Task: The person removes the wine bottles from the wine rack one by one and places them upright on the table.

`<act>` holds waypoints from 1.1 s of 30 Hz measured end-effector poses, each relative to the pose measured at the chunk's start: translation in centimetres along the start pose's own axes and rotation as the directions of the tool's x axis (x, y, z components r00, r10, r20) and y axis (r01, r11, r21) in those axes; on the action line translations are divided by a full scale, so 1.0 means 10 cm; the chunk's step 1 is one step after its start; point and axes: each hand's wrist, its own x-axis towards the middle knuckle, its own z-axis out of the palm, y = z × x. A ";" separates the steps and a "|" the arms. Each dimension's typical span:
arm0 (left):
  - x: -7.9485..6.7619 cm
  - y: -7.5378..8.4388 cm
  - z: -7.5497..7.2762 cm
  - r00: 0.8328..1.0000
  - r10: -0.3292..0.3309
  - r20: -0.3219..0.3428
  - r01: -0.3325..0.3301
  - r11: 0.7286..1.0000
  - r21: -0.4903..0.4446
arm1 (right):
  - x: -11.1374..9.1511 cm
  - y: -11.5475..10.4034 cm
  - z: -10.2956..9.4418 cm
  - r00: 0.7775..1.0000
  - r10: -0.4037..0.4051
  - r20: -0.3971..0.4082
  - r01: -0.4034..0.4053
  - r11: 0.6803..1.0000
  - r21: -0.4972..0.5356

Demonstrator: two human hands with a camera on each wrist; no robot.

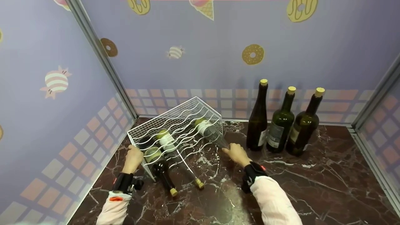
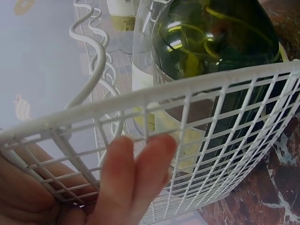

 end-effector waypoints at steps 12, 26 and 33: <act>0.01 -0.01 0.01 1.000 -0.021 0.008 0.021 1.000 -0.005 | -0.12 -0.10 -0.46 0.999 -0.044 0.024 0.047 0.994 -0.101; 0.03 -0.02 0.00 0.999 -0.037 0.032 0.037 0.999 -0.003 | -0.33 -0.09 -1.01 0.990 -0.073 0.119 0.091 0.983 -0.162; 0.03 -0.01 0.00 0.999 -0.025 0.028 0.025 1.000 0.005 | -0.42 -0.19 -1.34 0.973 -0.056 0.224 0.105 0.971 -0.212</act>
